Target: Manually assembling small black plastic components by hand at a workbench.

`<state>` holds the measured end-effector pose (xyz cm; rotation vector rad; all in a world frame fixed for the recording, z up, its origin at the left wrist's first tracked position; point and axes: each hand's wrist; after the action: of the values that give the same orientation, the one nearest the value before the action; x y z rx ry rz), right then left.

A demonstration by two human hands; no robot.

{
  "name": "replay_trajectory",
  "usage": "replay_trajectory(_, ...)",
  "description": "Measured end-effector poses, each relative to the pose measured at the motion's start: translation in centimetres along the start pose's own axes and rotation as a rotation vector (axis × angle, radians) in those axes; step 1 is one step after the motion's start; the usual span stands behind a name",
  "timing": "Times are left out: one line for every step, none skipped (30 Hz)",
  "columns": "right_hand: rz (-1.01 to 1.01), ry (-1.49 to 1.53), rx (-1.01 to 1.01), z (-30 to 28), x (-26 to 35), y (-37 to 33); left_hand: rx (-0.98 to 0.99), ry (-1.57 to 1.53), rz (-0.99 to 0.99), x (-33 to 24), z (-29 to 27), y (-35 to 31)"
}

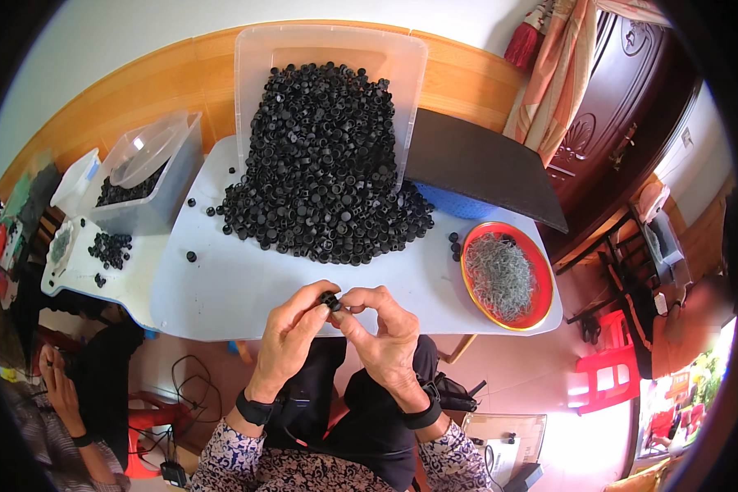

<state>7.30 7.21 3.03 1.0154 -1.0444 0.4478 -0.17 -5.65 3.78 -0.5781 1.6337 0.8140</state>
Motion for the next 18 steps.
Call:
replay_trajectory(0.0, 0.011, 0.001, 0.0, 0.1, 0.0, 0.015, 0.005, -0.02, -0.3, -0.1, 0.0)
replay_trajectory(0.001, 0.021, 0.003, 0.0, 0.2, 0.0, 0.021, 0.009, -0.017, -0.3, -0.1, 0.0)
replay_trajectory(-0.001, 0.024, -0.002, -0.1, 0.4, 0.1, 0.028, -0.003, -0.017, -0.3, -0.1, 0.0)
replay_trajectory(-0.009, 0.012, -0.013, -0.1, 0.6, 0.1, 0.035, -0.015, -0.019, -0.3, -0.1, 0.0)
replay_trajectory(-0.016, 0.0, -0.023, -0.1, 0.7, 0.2, 0.038, -0.011, -0.019, -0.1, -0.1, 0.0)
replay_trajectory(-0.015, 0.002, -0.028, -0.1, 0.8, 0.2, 0.037, -0.038, -0.005, 0.2, 0.0, 0.1)
replay_trajectory(-0.026, -0.008, -0.015, -0.1, 0.8, 0.2, 0.035, -0.066, 0.008, 0.5, 0.0, 0.1)
replay_trajectory(-0.037, -0.018, -0.002, -0.2, 0.7, 0.3, 0.039, -0.063, 0.004, 0.7, 0.0, 0.2)
replay_trajectory(-0.034, -0.016, -0.007, -0.3, 0.8, 0.3, 0.046, -0.097, 0.011, 0.9, 0.1, 0.3)
replay_trajectory(-0.053, -0.029, 0.001, -0.3, 0.8, 0.3, 0.053, -0.131, 0.016, 1.0, 0.1, 0.4)
replay_trajectory(-0.071, -0.042, 0.01, -0.4, 0.8, 0.3, 0.056, -0.129, 0.012, 1.2, 0.0, 0.3)
replay_trajectory(-0.068, -0.041, 0.005, -0.5, 0.7, 0.4, 0.058, -0.12, 0.005, 1.3, 0.0, 0.4)
replay_trajectory(-0.11, -0.053, 0.025, -0.6, 0.6, 0.5, 0.059, -0.11, -0.002, 1.4, -0.1, 0.4)
replay_trajectory(-0.151, -0.064, 0.044, -0.7, 0.5, 0.5, 0.061, -0.108, -0.005, 1.3, 0.0, 0.4)
replay_trajectory(-0.148, -0.064, 0.041, -0.8, 0.5, 0.5, 0.052, -0.084, -0.012, 1.2, 0.1, 0.4)
replay_trajectory(-0.145, -0.079, 0.043, -0.9, 0.4, 0.5, 0.042, -0.06, -0.019, 1.0, 0.2, 0.4)
replay_trajectory(-0.143, -0.093, 0.046, -0.9, 0.4, 0.4, 0.043, -0.059, -0.021, 0.8, 0.2, 0.4)
replay_trajectory(-0.141, -0.094, 0.045, -1.0, 0.4, 0.4, 0.044, -0.01, -0.016, 0.6, 0.2, 0.4)
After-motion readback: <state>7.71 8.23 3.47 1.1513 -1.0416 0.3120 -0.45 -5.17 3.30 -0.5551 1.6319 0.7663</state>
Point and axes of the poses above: each hand's wrist, its own y-axis towards the middle knuckle, its own z-axis out of the palm, x = y × z, and after that the axes turned 12 degrees about y, right-handed
